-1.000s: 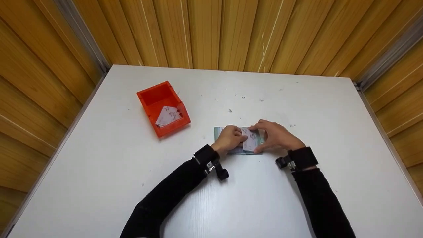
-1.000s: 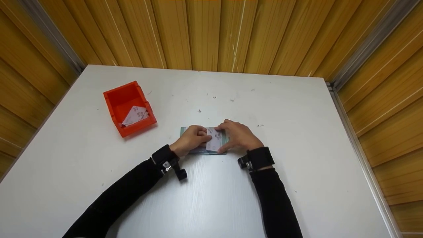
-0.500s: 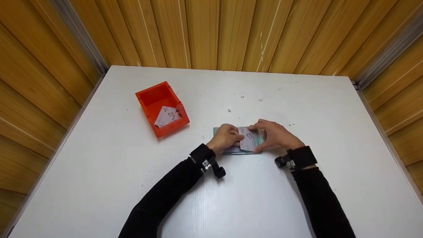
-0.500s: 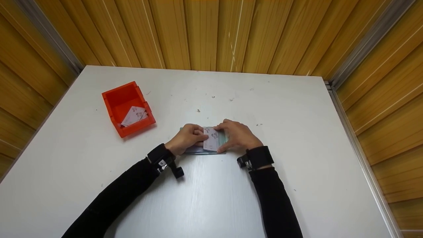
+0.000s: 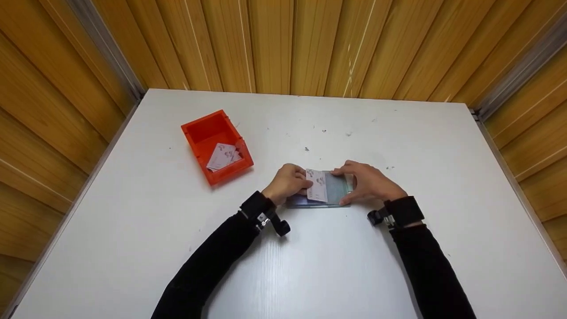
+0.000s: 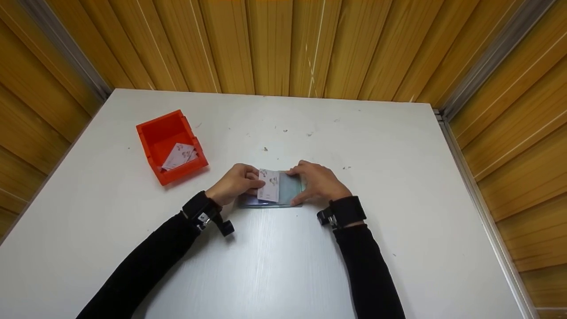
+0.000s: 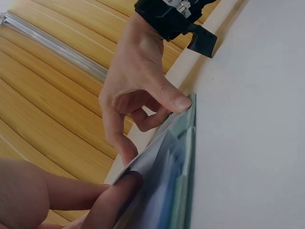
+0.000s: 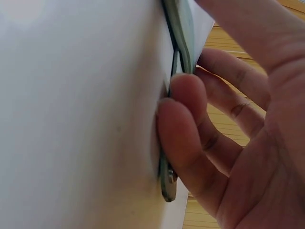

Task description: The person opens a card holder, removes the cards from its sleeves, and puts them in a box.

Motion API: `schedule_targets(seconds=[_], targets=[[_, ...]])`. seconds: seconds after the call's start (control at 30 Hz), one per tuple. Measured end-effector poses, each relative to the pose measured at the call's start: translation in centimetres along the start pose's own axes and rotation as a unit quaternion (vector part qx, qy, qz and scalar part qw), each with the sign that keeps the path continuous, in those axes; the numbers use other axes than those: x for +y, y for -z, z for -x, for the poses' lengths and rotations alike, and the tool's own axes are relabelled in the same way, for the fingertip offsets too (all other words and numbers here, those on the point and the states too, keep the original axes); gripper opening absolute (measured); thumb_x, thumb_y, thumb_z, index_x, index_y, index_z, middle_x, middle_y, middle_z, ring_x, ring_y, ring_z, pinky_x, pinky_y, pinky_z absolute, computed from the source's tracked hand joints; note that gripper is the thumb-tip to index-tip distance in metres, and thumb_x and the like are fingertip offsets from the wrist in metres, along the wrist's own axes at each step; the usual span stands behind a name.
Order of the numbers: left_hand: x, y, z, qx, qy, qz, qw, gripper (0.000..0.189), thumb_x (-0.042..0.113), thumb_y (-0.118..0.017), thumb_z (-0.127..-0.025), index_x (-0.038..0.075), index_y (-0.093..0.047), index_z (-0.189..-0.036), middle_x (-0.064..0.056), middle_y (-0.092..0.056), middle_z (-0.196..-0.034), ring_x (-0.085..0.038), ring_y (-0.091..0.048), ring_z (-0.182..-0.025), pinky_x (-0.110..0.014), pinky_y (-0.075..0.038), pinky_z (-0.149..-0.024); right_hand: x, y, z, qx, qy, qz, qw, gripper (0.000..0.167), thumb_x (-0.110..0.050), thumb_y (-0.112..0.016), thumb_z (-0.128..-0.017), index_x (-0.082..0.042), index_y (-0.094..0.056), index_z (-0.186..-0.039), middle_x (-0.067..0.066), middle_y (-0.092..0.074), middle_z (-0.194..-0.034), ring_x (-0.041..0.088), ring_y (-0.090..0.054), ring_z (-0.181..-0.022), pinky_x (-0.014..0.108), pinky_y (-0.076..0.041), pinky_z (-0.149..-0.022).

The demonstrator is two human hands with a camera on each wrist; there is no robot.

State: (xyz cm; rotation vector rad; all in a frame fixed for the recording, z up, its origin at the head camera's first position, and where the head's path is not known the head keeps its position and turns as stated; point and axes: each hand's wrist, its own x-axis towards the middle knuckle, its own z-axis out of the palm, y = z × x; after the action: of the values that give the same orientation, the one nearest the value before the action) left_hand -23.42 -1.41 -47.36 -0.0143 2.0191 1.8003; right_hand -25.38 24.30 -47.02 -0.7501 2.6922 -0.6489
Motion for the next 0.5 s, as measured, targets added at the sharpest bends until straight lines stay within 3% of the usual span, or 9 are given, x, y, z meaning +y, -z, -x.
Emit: schedule_targets(seconds=[0.27,0.4,0.5], targets=[[0.7,2.2,0.7,0.004,-0.003,-0.028,0.9996,0.028,-0.008,-0.069,-0.091,-0.007,-0.056,-0.116,-0.003,-0.062,-0.080,-0.011,-0.061,-0.070,-0.018,-0.053,-0.058,-0.1,-0.1,0.0,-0.005,-0.005,-0.014,0.9999,0.086,-0.040,-0.099,-0.064,-0.020,-0.066,-0.141,0.002,-0.061,-0.118,0.021,-0.052,-0.102,0.039,-0.046,-0.092],[1.7,2.8,0.9,0.009,-0.025,-0.030,0.9992,0.028,-0.006,-0.070,-0.092,-0.006,-0.057,-0.116,-0.003,-0.060,-0.081,-0.013,-0.059,-0.073,-0.021,-0.057,-0.064,0.1,0.0,0.0,-0.004,-0.005,-0.019,0.9998,0.087,-0.040,-0.099,-0.063,-0.019,-0.066,-0.141,0.002,-0.061,-0.116,0.021,-0.051,-0.100,0.038,-0.045,-0.090],[2.9,3.8,1.4,0.034,-0.045,-0.032,0.9979,0.028,-0.002,-0.071,-0.093,-0.003,-0.059,-0.118,-0.005,-0.062,-0.088,-0.017,-0.061,-0.079,-0.024,-0.059,-0.071,0.2,0.1,0.1,-0.001,-0.002,-0.024,0.9997,0.086,-0.039,-0.099,-0.063,-0.019,-0.066,-0.140,0.001,-0.061,-0.115,0.021,-0.051,-0.099,0.038,-0.045,-0.089]])
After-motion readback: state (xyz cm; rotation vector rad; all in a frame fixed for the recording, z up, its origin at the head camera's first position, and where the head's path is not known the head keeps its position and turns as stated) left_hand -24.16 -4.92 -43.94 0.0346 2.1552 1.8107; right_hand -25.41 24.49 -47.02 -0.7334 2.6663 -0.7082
